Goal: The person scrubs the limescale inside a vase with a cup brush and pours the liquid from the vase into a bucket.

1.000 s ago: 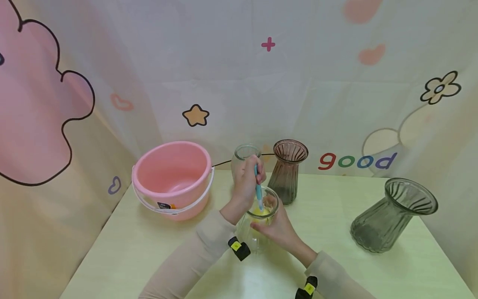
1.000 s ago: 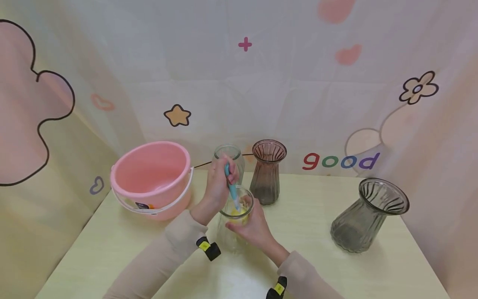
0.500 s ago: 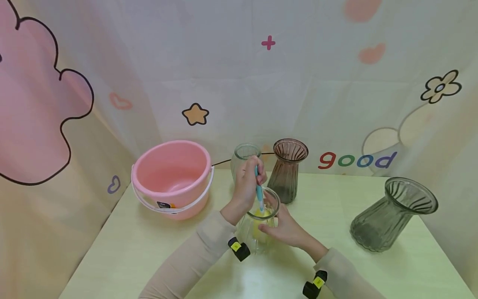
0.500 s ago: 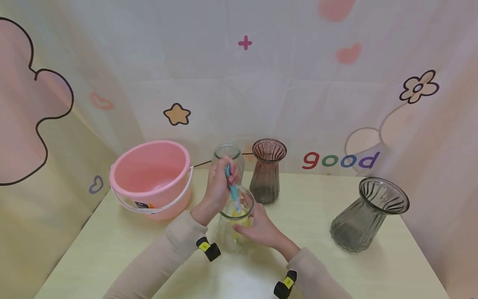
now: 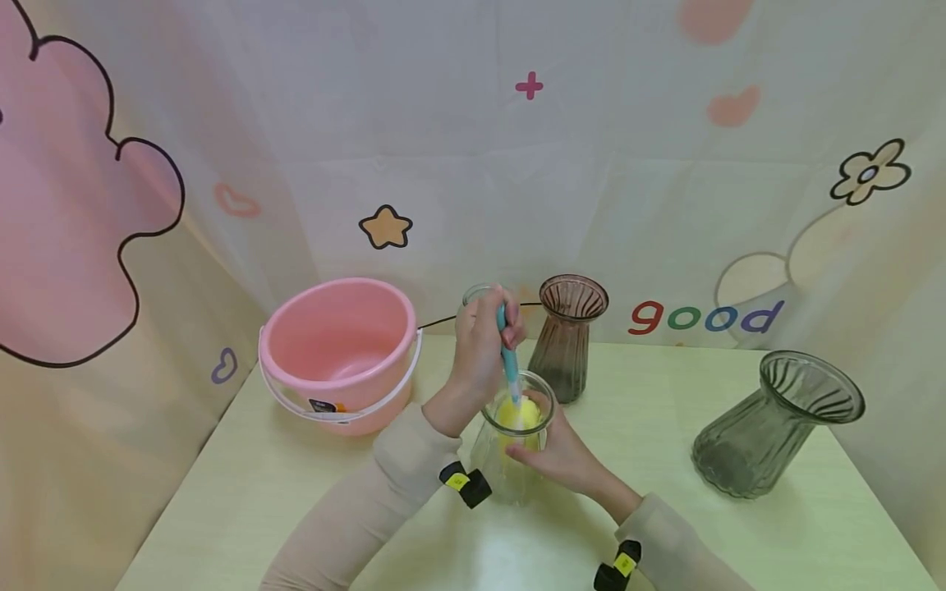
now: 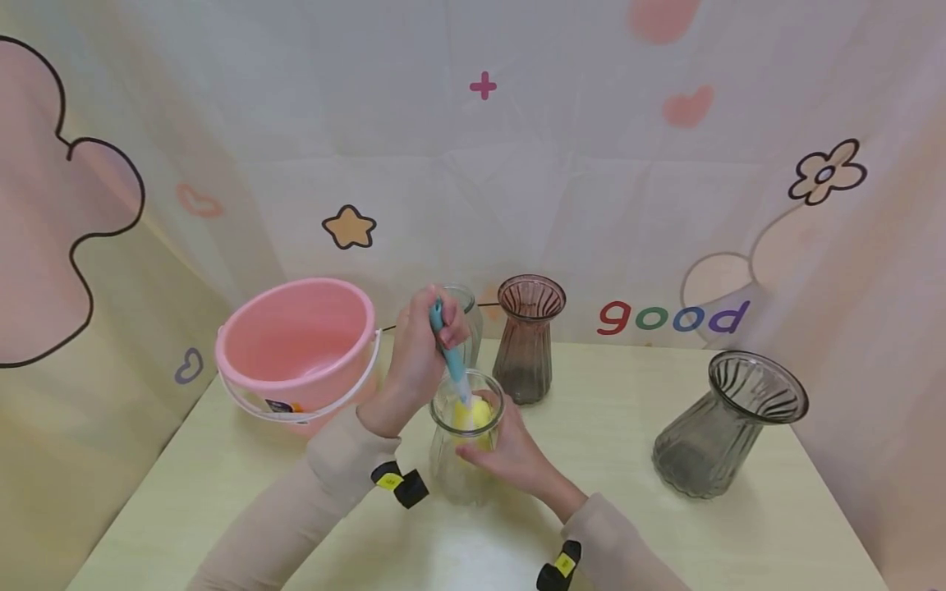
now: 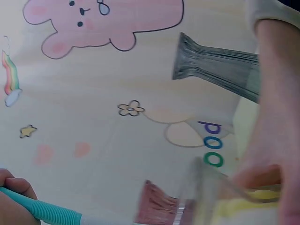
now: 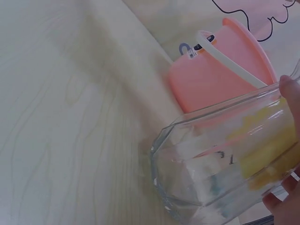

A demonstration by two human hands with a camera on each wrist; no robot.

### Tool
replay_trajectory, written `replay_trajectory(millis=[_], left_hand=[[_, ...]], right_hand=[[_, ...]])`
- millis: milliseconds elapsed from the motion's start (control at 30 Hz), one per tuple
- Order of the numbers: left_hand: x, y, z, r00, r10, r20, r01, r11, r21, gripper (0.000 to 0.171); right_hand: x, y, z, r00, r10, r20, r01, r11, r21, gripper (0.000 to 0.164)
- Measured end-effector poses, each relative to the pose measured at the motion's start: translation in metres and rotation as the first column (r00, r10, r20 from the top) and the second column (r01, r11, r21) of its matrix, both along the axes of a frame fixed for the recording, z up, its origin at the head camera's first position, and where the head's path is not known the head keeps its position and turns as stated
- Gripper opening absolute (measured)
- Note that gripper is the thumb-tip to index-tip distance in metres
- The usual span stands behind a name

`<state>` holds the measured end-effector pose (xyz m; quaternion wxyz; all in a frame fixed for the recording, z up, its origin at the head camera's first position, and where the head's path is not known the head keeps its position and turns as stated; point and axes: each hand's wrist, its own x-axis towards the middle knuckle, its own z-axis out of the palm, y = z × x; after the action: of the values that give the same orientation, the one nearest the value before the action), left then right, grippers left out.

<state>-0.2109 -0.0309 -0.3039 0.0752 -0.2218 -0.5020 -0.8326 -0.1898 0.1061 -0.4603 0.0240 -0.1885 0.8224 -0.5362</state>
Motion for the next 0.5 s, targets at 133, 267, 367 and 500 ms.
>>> replay_trajectory(millis=[133,267,367,500], left_hand=[[0.004,-0.004,0.021,1.0,-0.018,-0.013,0.019,0.999,0.037,0.034],[0.008,-0.008,0.034,0.999,-0.029,-0.046,0.031,0.998,0.058,0.034],[0.01,-0.009,0.035,0.997,-0.021,-0.075,0.026,0.997,0.07,0.033],[0.009,-0.007,0.028,0.996,0.003,-0.089,0.003,0.998,0.069,0.034]], right_hand=[[0.001,-0.001,-0.002,1.0,-0.01,0.012,0.01,1.0,-0.021,0.081],[0.002,-0.002,-0.003,1.0,-0.02,0.001,0.02,0.999,-0.029,0.08],[0.002,-0.003,-0.003,0.999,-0.039,-0.014,0.039,0.999,-0.024,0.08],[0.002,-0.006,-0.001,0.995,-0.081,-0.049,0.081,0.997,-0.015,0.08]])
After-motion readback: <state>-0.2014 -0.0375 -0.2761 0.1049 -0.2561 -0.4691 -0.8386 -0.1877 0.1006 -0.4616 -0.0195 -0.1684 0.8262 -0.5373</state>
